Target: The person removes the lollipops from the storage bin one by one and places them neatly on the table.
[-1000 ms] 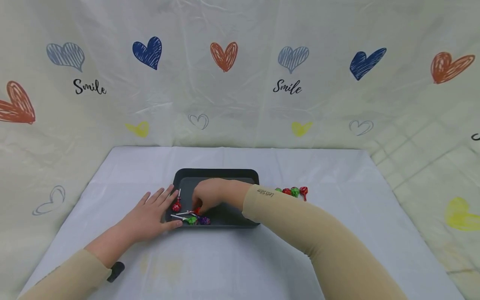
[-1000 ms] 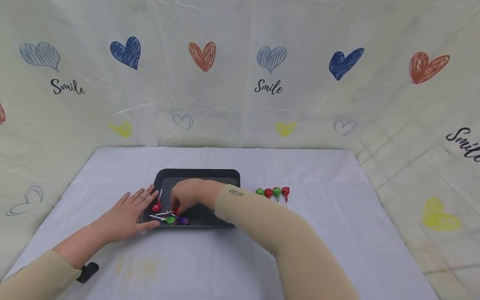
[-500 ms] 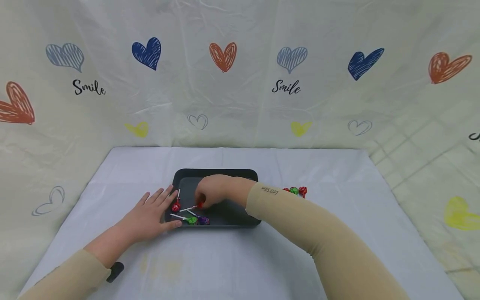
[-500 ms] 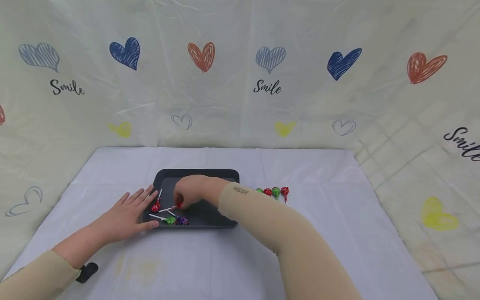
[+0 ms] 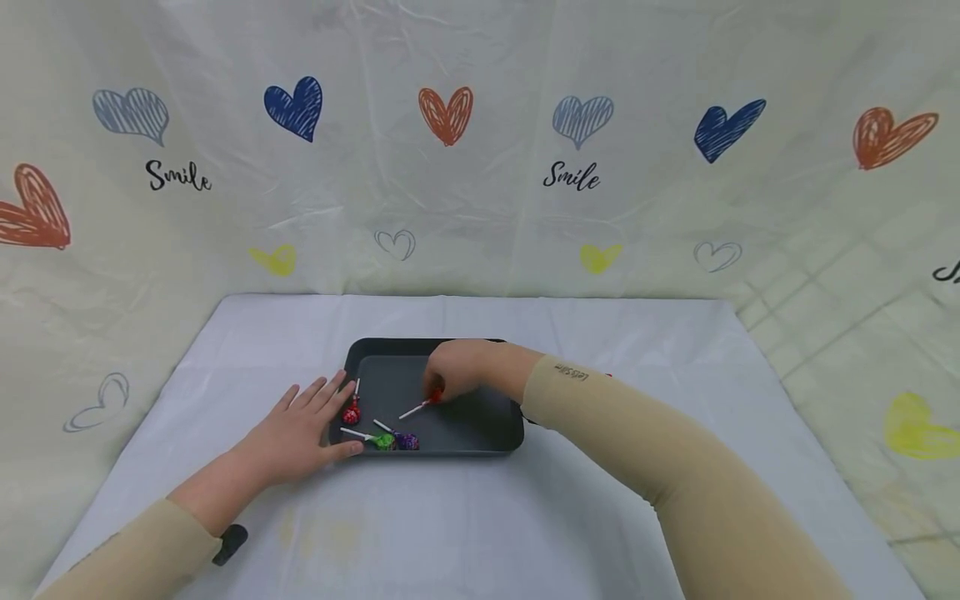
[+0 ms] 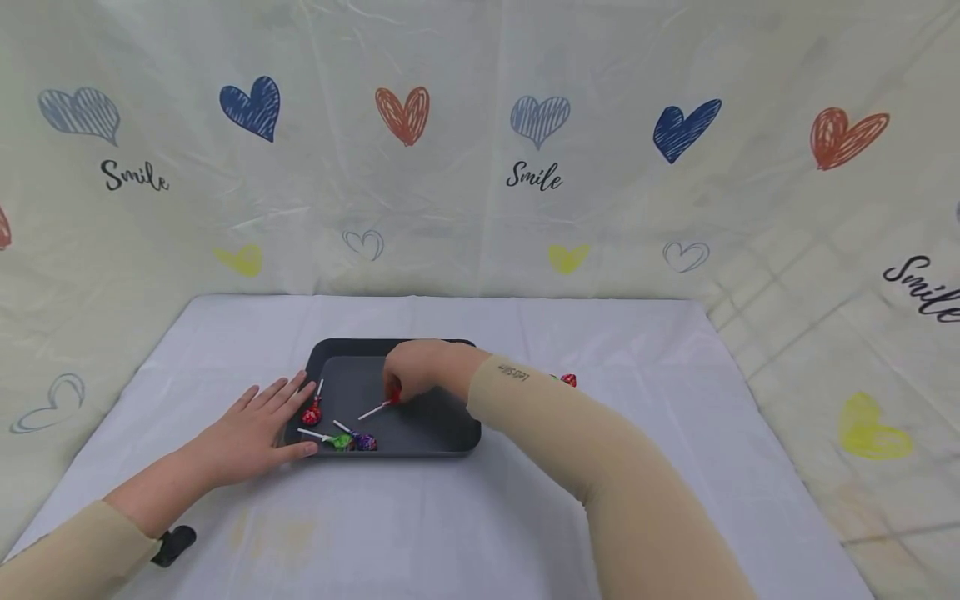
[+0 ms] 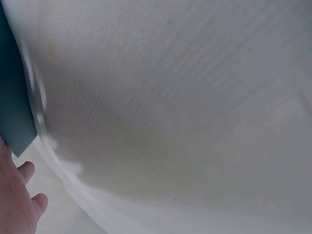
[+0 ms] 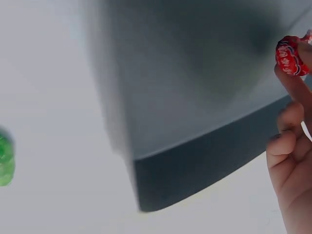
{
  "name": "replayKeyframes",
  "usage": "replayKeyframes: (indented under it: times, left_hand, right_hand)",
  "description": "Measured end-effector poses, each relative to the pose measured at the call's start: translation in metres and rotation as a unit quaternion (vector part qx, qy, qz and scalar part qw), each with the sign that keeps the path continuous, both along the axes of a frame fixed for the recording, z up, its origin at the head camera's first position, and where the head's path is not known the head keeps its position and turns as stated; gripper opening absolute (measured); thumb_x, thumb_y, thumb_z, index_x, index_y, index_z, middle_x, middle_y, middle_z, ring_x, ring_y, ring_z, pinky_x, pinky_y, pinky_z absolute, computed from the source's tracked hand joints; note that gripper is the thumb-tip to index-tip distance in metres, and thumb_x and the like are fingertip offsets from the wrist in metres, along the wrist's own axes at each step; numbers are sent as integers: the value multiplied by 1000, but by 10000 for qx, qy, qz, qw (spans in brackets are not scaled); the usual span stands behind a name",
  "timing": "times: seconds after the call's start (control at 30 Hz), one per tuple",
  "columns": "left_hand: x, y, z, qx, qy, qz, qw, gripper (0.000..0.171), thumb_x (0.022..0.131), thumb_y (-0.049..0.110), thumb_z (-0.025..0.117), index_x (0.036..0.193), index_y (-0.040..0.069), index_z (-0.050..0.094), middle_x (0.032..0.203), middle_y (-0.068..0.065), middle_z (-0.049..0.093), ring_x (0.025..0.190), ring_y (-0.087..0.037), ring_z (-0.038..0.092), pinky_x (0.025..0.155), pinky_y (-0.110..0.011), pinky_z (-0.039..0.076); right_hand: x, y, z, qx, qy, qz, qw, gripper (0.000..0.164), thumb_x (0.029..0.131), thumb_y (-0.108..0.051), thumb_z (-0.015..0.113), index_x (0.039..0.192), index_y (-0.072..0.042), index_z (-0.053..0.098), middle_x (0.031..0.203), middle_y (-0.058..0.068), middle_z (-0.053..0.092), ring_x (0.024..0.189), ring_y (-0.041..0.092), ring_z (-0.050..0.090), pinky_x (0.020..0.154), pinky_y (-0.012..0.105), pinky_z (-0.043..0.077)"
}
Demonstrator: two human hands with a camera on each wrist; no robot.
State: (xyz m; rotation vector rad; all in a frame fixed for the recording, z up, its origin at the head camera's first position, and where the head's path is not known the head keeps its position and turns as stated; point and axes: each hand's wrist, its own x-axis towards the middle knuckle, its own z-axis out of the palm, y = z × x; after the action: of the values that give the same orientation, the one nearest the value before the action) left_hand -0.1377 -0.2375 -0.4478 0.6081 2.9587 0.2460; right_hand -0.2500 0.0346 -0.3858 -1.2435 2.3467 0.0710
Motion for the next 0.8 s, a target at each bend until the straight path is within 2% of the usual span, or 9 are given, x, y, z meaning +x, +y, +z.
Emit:
replayKeyframes:
  times: [0.17,0.23,0.53,0.8]
  left_hand:
    - [-3,-1,-4,-234,-20,90,9997,105,83,82,46,159,13,22,166,-9,14,149,-39,17,117,-64,9]
    - [-2,0,-2,-257,-44,115,9996,105,83,82,47,159,13,23,165,-9,15,149,-39,17,117,-63,9]
    - [1,2,2,14,80,20,10000,102,84,78,51,158,12,25,165,-10,18,147,-41,20,116,-65,11]
    - [4,6,7,-110,41,94,9999,102,84,77,53,158,11,27,164,-11,19,148,-40,20,117,-63,11]
  right_hand:
    - [-2,9,0,80,4,-140,9999,20,92,-14,70,107,-24,78,101,-10,68,90,9,58,85,25,51]
    - [-2,11,-1,104,-18,-191,9998,20,92,-12,70,107,-24,78,102,-10,68,91,10,57,85,25,52]
    - [0,16,-3,113,-8,-104,9999,26,93,-7,67,108,-25,78,107,-11,69,94,9,57,87,26,52]
    - [-3,21,9,-112,27,-293,9995,31,92,-9,69,114,-29,76,120,-9,65,113,9,56,101,30,46]
